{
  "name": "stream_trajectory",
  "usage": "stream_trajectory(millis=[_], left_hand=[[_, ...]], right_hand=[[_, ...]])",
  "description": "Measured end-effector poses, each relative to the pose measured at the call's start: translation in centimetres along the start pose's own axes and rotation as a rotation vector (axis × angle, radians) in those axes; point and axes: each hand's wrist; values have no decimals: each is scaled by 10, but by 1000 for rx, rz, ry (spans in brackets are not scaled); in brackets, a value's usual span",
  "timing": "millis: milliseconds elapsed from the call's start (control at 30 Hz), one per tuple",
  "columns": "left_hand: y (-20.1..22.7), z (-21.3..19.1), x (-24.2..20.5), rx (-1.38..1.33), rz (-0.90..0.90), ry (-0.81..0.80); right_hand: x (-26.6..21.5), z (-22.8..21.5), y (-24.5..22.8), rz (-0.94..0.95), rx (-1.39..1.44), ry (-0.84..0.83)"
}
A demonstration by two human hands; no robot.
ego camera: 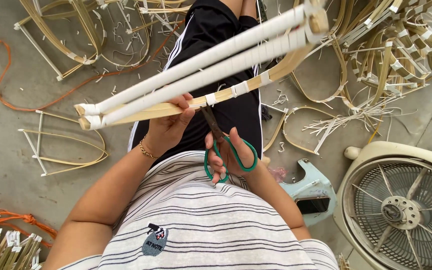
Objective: The recorder is assembling and cutting small arched bamboo or wood frames using strips of material, string, and scissors.
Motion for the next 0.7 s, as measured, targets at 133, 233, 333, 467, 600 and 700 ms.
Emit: stream_trajectory(millis=[133,233,333,467,600,700], left_hand=[[0,2,1,-17,-59,19],[11,1,9,97,44,11],[6,0,8,-99,-68,14],[-9,-15,14,-390,-299,32],[-35,-31,13,-399,-677,-40],[-43,-36,8,-355,-817,-126]], right_hand=[[0,0,1,-77,-90,65],[-10,-17,13,-154,-216,131],[-26,-34,7,-275,-275,158],[-59,-58,-48,-556,-697,364],[-99,-157,-61,-139,-1525,1284],[-100,-185,-74,7,-1746,1362]])
Point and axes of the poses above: each hand's wrist, its own x-axis towards the middle knuckle, its own z-axis out of the palm, y = z × x, and after that the axes turned 1 degree about z, right-handed
